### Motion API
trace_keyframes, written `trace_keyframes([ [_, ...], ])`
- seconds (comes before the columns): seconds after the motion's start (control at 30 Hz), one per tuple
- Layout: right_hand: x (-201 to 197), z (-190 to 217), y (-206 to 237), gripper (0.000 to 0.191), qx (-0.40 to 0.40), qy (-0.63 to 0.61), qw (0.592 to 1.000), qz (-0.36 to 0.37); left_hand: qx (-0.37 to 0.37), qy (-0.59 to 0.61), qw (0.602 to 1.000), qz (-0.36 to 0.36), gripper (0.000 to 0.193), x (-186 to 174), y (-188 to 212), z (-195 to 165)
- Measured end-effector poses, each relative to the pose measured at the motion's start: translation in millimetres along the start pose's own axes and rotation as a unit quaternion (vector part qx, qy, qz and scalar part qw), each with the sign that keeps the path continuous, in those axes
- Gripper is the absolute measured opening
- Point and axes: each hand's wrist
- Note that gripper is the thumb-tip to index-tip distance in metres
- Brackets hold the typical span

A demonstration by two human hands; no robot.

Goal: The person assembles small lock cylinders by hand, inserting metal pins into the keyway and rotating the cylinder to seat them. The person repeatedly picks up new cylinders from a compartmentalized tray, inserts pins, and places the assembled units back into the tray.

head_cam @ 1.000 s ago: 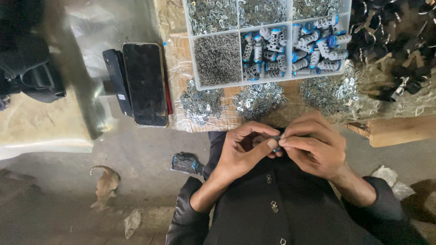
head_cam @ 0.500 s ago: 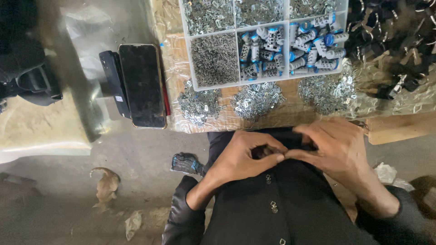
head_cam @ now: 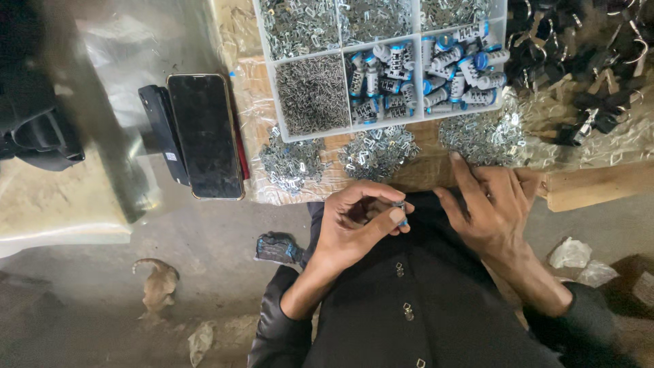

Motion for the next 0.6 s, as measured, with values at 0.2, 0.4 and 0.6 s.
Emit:
trace_keyframes([
  [0.2, 1.9, -7.9, 5.5, 0.046, -0.033, -0.044, 0.998, -0.011, -0.004, 0.006, 1.000, -0.007, 0.019, -1.7, 1.1, 5.8],
  [0.4, -7.7, -8.1, -12.0, 0.024, -0.163, -0.072, 0.984, -0.019, -0.008, 0.012, 1.000, -0.003, 0.021, -2.7, 2.8, 5.7],
  [0.6, -15.1, 32.6, -29.9, 0.016, -0.109, -0.307, 0.945, -0.041, 0.002, 0.024, 1.000, 0.014, 0.022, 0.3, 4.8, 6.9],
])
Point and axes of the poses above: each hand's wrist, its own y-axis away from the middle knuckle, its own x-axis out of the palm, z = x × y, and after that the axes turned 9 degrees about -y, right-handed
